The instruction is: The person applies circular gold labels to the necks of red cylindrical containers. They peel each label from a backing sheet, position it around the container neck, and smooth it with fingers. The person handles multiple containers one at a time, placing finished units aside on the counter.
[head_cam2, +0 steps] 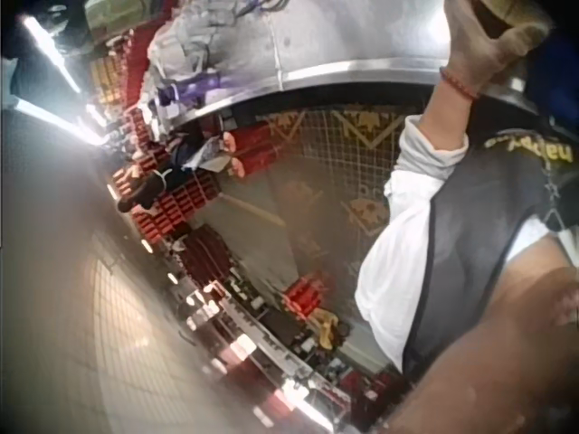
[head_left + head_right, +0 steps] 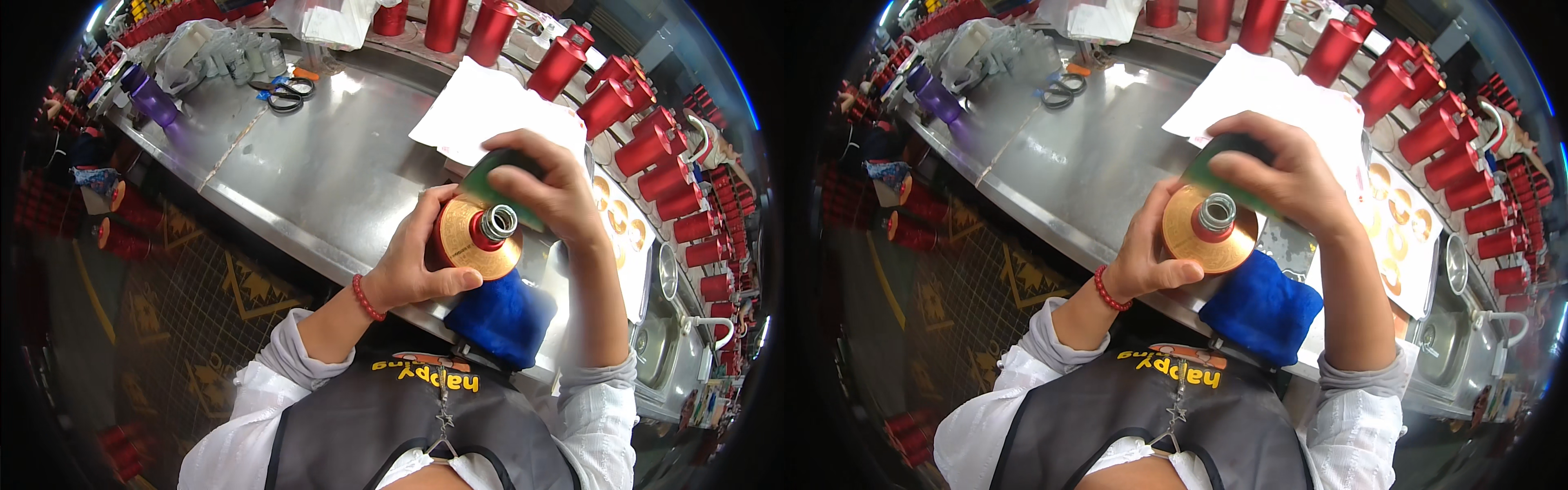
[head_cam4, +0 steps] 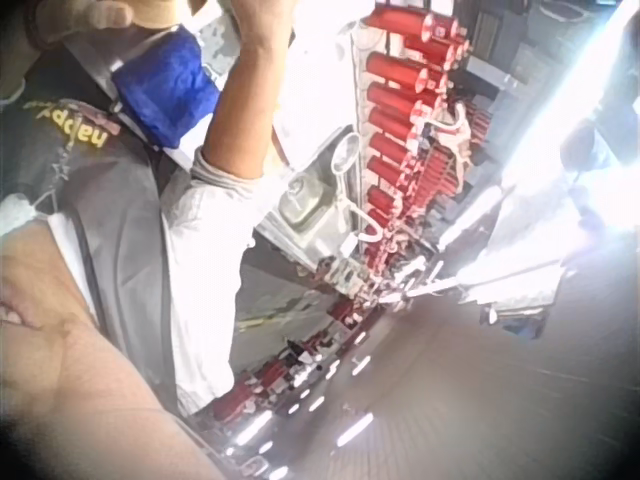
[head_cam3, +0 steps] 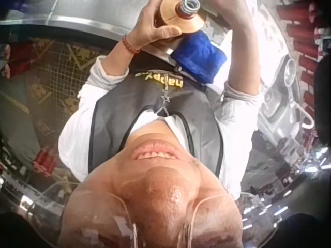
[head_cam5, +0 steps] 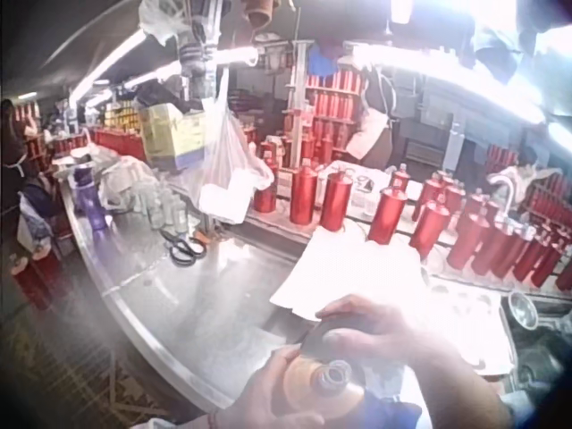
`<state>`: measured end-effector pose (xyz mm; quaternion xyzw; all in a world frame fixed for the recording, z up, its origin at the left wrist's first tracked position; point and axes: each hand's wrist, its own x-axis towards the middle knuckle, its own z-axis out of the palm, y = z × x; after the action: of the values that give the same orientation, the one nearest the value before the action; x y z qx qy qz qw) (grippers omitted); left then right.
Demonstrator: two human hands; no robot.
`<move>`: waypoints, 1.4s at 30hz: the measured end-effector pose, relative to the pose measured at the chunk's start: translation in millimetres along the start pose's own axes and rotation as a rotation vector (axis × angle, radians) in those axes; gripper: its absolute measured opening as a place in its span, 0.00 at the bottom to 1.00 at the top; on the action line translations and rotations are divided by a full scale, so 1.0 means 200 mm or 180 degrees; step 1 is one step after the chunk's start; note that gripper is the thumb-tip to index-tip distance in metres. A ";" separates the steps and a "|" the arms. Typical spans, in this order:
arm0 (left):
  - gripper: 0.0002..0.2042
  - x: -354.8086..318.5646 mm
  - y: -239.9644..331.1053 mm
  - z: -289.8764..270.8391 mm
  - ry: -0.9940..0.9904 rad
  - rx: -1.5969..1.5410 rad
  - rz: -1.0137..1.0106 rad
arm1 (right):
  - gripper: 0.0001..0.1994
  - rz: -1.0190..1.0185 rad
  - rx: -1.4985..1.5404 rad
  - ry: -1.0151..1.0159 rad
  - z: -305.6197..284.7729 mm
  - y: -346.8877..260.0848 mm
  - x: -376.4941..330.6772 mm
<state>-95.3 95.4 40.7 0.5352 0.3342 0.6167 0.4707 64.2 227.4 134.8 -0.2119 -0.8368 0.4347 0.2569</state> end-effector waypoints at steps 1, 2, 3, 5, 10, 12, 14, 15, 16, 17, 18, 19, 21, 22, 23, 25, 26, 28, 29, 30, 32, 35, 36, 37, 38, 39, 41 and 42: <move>0.46 0.01 0.00 -0.01 -0.0052 -0.0084 -0.0074 | 0.13 0.0090 -0.0135 0.0043 0.00 0.01 0.03; 0.46 0.01 0.00 -0.01 -0.0107 -0.0171 -0.0149 | 0.13 0.0183 -0.0271 0.0088 0.00 0.04 0.05; 0.45 0.01 0.01 -0.01 -0.0086 -0.0226 -0.0078 | 0.14 0.0219 -0.1089 0.0173 -0.02 0.04 0.09; 0.45 0.02 0.00 -0.01 -0.0091 -0.0542 -0.0125 | 0.14 -0.0054 -0.0270 -0.0188 -0.02 -0.02 0.08; 0.47 0.03 -0.01 -0.05 -0.0296 -0.0765 -0.0337 | 0.14 0.0052 -0.0008 0.0257 -0.01 0.03 0.07; 0.46 0.05 -0.03 -0.12 -0.0637 -0.0906 -0.0575 | 0.15 -0.0104 0.0185 -0.0253 0.01 0.00 0.04; 0.50 0.04 -0.01 -0.13 -0.0605 -0.0696 -0.0662 | 0.17 0.0027 0.0242 -0.0204 0.03 0.05 0.03; 0.51 0.02 -0.02 -0.12 -0.0403 -0.0571 -0.0548 | 0.18 0.0029 0.0178 -0.0161 0.03 0.06 0.02; 0.53 0.00 -0.01 -0.10 -0.0235 -0.0338 -0.0320 | 0.18 0.0030 0.0115 -0.0121 0.03 0.06 0.02; 0.54 -0.03 0.00 -0.06 -0.0047 -0.0105 -0.0108 | 0.18 0.0029 0.0052 -0.0084 0.03 0.06 0.01; 0.53 -0.03 -0.01 0.01 0.0100 -0.0010 0.0165 | 0.18 0.0025 0.0084 -0.0137 0.03 0.06 0.02; 0.51 -0.03 -0.02 0.03 0.0173 -0.0011 0.0093 | 0.18 0.0020 0.0117 -0.0192 0.03 0.07 0.03; 0.48 -0.04 -0.01 0.03 0.0169 -0.0090 -0.0031 | 0.18 -0.0163 -0.0279 -0.0179 0.01 0.08 0.05; 0.47 -0.02 0.00 0.01 0.0090 -0.0169 -0.0084 | 0.17 -0.0307 -0.0858 0.0052 -0.02 0.09 0.09; 0.46 -0.01 0.00 0.00 0.0012 -0.0249 -0.0137 | 0.16 -0.0239 -0.0297 -0.0163 -0.02 0.09 0.10; 0.45 0.00 -0.02 0.00 -0.0063 -0.0446 -0.0140 | 0.15 -0.0211 0.0015 -0.0532 0.01 0.07 0.13; 0.45 0.00 -0.02 -0.01 -0.0101 -0.0545 -0.0143 | 0.15 -0.0250 -0.0232 -0.0697 0.03 0.06 0.16; 0.46 0.01 0.01 -0.02 -0.0203 -0.0578 -0.0318 | 0.15 -0.0202 -0.0990 -0.0495 0.00 0.08 0.23; 0.46 0.01 0.00 -0.01 -0.0190 -0.0621 -0.0265 | 0.15 -0.0227 -0.0400 -0.0595 -0.01 0.07 0.20; 0.46 0.01 -0.01 0.00 -0.0174 -0.0669 -0.0204 | 0.14 -0.0254 0.0182 -0.0697 0.01 0.03 0.18; 0.47 0.01 -0.01 -0.01 -0.0244 -0.0675 -0.0331 | 0.14 -0.0409 -0.0431 -0.0852 0.06 0.06 0.21; 0.47 0.03 0.00 -0.03 -0.0319 -0.0678 -0.0375 | 0.13 -0.0234 -0.0295 -0.0668 0.03 0.06 0.22; 0.46 0.03 0.00 -0.04 -0.0384 -0.0715 -0.0363 | 0.13 -0.0211 0.0442 -0.0802 0.03 0.02 0.20; 0.46 0.04 -0.02 -0.04 -0.0447 -0.0748 -0.0350 | 0.13 -0.0518 -0.0043 -0.0873 0.06 0.03 0.20; 0.46 0.04 -0.02 -0.05 -0.0506 -0.0779 -0.0336 | 0.14 -0.0141 -0.0130 -0.0784 0.08 0.05 0.21; 0.46 0.05 -0.01 -0.04 -0.0474 -0.0818 -0.0313 | 0.15 -0.0265 -0.0579 -0.0691 0.05 0.05 0.24; 0.45 0.06 -0.01 -0.05 -0.0577 -0.0892 -0.0312 | 0.15 -0.0281 -0.0389 -0.0714 0.00 0.02 0.25; 0.45 0.06 -0.04 -0.05 -0.0617 -0.0966 -0.0284 | 0.14 -0.0212 0.0164 -0.0961 0.02 -0.01 0.22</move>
<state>-102.8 109.8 35.6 0.4995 0.2137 0.5841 0.6030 26.8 249.6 145.1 -0.1095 -0.8610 0.4742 0.1477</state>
